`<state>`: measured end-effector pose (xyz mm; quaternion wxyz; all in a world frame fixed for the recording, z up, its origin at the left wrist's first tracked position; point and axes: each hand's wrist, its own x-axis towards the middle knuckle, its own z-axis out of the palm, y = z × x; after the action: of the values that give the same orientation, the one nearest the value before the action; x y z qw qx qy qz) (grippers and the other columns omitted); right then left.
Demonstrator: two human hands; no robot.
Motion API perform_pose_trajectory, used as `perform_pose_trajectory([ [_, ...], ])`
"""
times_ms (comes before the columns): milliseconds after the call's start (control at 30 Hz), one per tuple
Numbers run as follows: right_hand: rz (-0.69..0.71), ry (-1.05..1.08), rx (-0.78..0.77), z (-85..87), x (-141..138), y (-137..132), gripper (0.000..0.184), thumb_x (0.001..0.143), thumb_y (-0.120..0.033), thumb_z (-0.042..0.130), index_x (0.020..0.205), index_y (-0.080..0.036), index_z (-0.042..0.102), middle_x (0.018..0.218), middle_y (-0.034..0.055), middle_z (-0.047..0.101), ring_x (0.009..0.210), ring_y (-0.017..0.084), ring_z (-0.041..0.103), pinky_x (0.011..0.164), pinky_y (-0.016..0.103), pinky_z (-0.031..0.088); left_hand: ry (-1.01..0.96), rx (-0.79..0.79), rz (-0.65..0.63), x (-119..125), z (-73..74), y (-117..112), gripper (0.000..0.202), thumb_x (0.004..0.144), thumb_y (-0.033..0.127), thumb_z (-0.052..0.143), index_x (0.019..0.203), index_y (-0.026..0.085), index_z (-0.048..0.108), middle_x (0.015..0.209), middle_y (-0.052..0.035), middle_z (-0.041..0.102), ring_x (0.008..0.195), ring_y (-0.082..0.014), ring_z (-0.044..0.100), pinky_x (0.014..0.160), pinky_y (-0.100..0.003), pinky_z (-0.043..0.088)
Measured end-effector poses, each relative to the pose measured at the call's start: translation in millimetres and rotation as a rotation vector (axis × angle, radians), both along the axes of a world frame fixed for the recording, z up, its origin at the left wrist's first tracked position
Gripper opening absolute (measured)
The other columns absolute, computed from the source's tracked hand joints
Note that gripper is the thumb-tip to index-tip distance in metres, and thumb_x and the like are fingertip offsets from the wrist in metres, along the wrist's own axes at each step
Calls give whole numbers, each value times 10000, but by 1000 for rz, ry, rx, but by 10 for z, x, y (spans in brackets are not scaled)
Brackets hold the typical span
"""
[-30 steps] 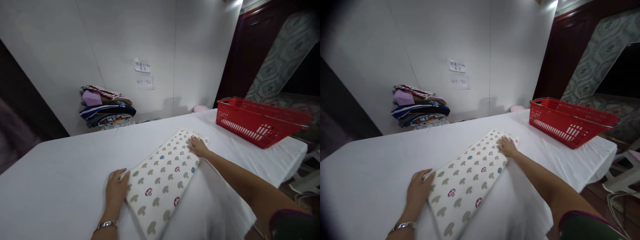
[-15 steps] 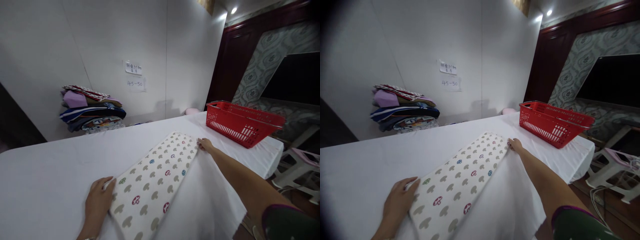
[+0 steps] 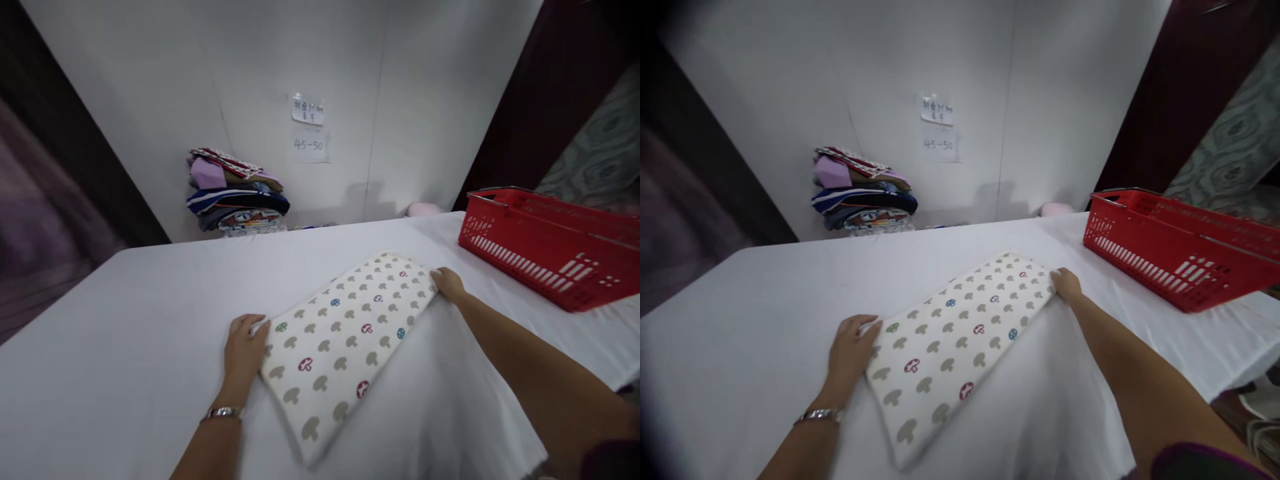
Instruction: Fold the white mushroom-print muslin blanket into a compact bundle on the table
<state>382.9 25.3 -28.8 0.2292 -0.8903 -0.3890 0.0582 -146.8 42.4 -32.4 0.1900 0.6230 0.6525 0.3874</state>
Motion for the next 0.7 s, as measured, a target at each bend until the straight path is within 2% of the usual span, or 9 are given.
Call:
perform_pose_trajectory([
  [133, 35, -96, 18, 59, -105, -42, 532, 859, -397, 417, 1279, -77, 483, 1268, 204, 522, 1161, 321, 490, 943, 432, 394, -19, 16, 0, 8, -5, -11, 260, 765, 425, 512, 871, 232, 650, 1028, -21, 548, 782, -164, 568, 772, -347, 510],
  [200, 158, -227, 113, 86, -313, -80, 522, 861, -396, 419, 1290, -104, 472, 1321, 184, 480, 1224, 320, 427, 991, 468, 354, -34, 38, -7, 8, -10, -12, 252, 772, 425, 513, 847, 227, 651, 1001, -23, 555, 800, -166, 570, 774, -338, 510],
  [267, 388, -312, 226, 104, -667, -157, 459, 864, -386, 423, 1238, -140, 524, 1306, 155, 502, 1234, 297, 421, 1018, 470, 338, -51, 64, -15, 8, -16, -12, 249, 786, 421, 505, 824, 222, 650, 973, -26, 562, 836, -170, 571, 792, -328, 503],
  [333, 645, -297, 302, 107, -1136, -290, 417, 875, -401, 422, 1194, -172, 562, 1286, 136, 525, 1216, 280, 447, 1015, 464, 353, -72, 78, -14, 8, -20, -12, 248, 798, 413, 495, 800, 217, 646, 953, -30, 567, 859, -172, 570, 808, -320, 494],
  [400, 861, -270, 331, 94, -1632, -470, 408, 899, -409, 410, 1233, -212, 535, 1360, 106, 462, 1265, 267, 396, 1026, 468, 342, -109, 85, -6, 9, -20, -14, 242, 806, 395, 488, 790, 209, 643, 944, -33, 571, 857, -170, 571, 815, -315, 485],
  [467, 1077, -266, 264, 78, -2051, -664, 428, 916, -394, 403, 1312, -243, 462, 1414, 83, 401, 1308, 256, 340, 1060, 492, 282, -172, 82, 2, 7, -24, -14, 223, 800, 374, 501, 797, 202, 643, 950, -34, 574, 827, -161, 575, 813, -313, 477],
  [533, 1269, -262, 146, 78, -2332, -831, 433, 921, -391, 405, 1333, -260, 439, 1427, 78, 384, 1316, 258, 330, 1065, 515, 259, -258, 65, 10, -3, -39, -7, 200, 778, 361, 539, 814, 200, 651, 971, -33, 578, 784, -146, 574, 809, -308, 468],
  [600, 1328, -261, 100, 114, -2493, -959, 418, 925, -383, 404, 1321, -259, 454, 1434, 79, 371, 1326, 266, 311, 1060, 531, 256, -325, 45, 23, -23, -68, 7, 205, 751, 370, 581, 838, 203, 660, 992, -35, 587, 756, -136, 571, 790, -298, 466],
  [700, 1318, -258, 229, 220, -2672, -1142, 403, 925, -340, 414, 1315, -244, 455, 1423, 83, 389, 1337, 258, 288, 1073, 527, 237, -373, 13, 28, -63, -107, 25, 257, 725, 410, 616, 871, 205, 670, 958, -37, 615, 720, -129, 571, 733, -278, 470],
])
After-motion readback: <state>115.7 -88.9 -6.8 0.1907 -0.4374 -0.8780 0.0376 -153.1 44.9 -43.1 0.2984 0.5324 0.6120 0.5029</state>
